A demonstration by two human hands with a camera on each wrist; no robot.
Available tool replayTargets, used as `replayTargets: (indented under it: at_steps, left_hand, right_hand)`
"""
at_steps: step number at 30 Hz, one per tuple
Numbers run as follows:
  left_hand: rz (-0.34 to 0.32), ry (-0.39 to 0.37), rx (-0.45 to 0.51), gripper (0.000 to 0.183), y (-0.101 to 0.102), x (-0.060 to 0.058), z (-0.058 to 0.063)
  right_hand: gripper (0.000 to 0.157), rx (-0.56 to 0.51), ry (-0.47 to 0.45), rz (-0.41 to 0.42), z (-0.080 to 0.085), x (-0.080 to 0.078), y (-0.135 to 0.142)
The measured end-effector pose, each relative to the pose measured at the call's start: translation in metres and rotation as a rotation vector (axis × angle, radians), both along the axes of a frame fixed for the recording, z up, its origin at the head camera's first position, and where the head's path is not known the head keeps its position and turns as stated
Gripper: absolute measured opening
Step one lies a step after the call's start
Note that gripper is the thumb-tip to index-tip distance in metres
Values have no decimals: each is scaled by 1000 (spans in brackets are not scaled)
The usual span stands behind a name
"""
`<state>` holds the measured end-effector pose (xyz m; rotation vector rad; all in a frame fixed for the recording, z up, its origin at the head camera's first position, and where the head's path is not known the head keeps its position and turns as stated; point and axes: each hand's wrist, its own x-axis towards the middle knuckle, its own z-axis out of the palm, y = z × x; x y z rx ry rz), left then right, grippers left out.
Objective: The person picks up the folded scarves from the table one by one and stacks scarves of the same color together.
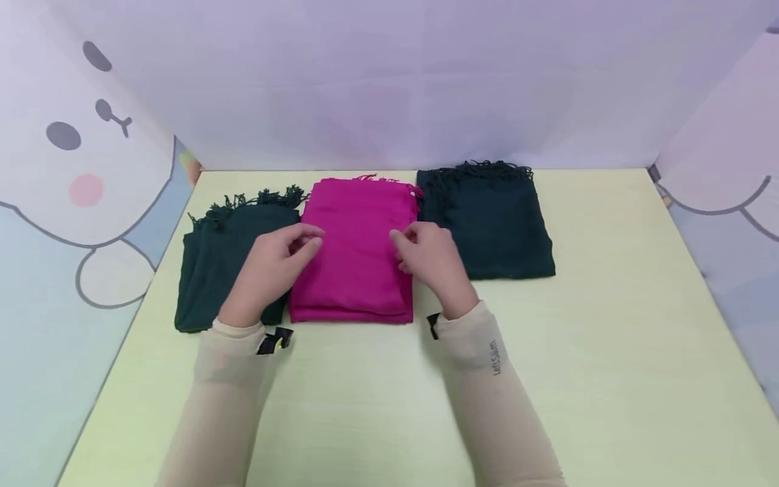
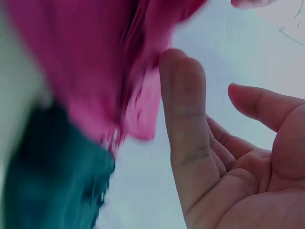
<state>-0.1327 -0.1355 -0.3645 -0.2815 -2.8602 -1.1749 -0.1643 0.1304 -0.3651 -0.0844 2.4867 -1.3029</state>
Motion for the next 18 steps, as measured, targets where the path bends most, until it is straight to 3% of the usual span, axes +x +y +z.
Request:
replayTargets:
  at_steps: [5, 12, 18]
  left_hand:
    - [-40, -20, 26, 27, 28, -1, -2]
    - [-102, -71, 164, 28, 75, -2, -5]
    - [-86, -86, 276, 33, 124, -4, -10]
  right_hand:
    - [49, 52, 13, -78, 3, 3, 48]
    - [61, 102, 31, -174, 5, 8, 107]
    - [70, 130, 50, -251, 10, 7, 141]
